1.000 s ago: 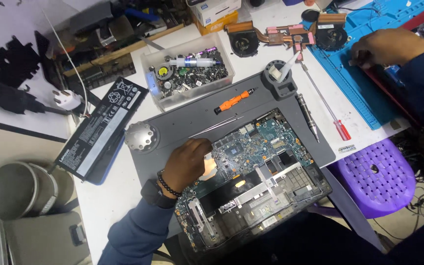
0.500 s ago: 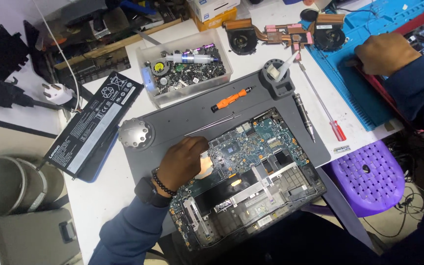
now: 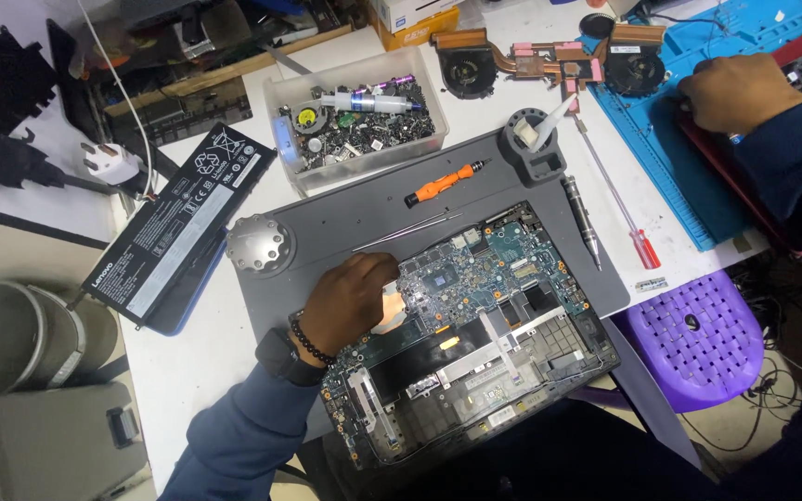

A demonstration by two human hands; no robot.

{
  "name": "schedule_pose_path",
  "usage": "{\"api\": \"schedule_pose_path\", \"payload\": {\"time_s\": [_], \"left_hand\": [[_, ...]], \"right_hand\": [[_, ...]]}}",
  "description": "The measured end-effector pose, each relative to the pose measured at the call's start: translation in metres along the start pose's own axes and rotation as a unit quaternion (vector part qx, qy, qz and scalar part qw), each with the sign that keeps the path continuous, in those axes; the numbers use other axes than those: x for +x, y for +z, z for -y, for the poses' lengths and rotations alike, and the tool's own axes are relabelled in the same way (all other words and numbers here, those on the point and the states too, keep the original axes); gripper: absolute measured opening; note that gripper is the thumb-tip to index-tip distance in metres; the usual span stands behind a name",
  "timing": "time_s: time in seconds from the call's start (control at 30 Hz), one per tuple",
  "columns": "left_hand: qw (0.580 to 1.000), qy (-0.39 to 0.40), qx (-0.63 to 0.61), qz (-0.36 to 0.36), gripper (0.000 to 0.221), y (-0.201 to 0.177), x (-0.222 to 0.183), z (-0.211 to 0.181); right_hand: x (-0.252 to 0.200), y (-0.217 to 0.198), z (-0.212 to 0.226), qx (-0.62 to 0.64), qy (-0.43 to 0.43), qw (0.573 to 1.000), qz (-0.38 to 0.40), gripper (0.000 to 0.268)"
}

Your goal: The person works on a disassembled laptop with its motherboard exposed on a repair mat. They use a flat spudger-like tool to pry and adjust components along the board's edge, reposition the board, and later hold a screwdriver while working near the board's side.

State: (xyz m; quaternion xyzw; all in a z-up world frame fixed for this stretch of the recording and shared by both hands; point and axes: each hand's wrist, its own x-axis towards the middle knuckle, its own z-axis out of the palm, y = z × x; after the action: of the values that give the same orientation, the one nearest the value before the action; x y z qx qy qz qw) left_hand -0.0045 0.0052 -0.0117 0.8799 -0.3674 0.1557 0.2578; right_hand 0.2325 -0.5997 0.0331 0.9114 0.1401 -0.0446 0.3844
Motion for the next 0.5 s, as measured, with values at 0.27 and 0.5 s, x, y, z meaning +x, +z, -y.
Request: {"api": "schedule_pose_path", "payload": {"time_s": [0.27, 0.5], "left_hand": [[1.000, -0.009, -0.013, 0.011, 0.042, -0.002, 0.000, -0.001], [1.000, -0.016, 0.016, -0.009, 0.033, 0.005, -0.004, 0.002]], "right_hand": [[0.031, 0.009, -0.015, 0.117, 0.009, 0.988, 0.099, 0.054], [0.025, 0.043, -0.096, 0.265, -0.003, 0.962, 0.062, 0.029]]}}
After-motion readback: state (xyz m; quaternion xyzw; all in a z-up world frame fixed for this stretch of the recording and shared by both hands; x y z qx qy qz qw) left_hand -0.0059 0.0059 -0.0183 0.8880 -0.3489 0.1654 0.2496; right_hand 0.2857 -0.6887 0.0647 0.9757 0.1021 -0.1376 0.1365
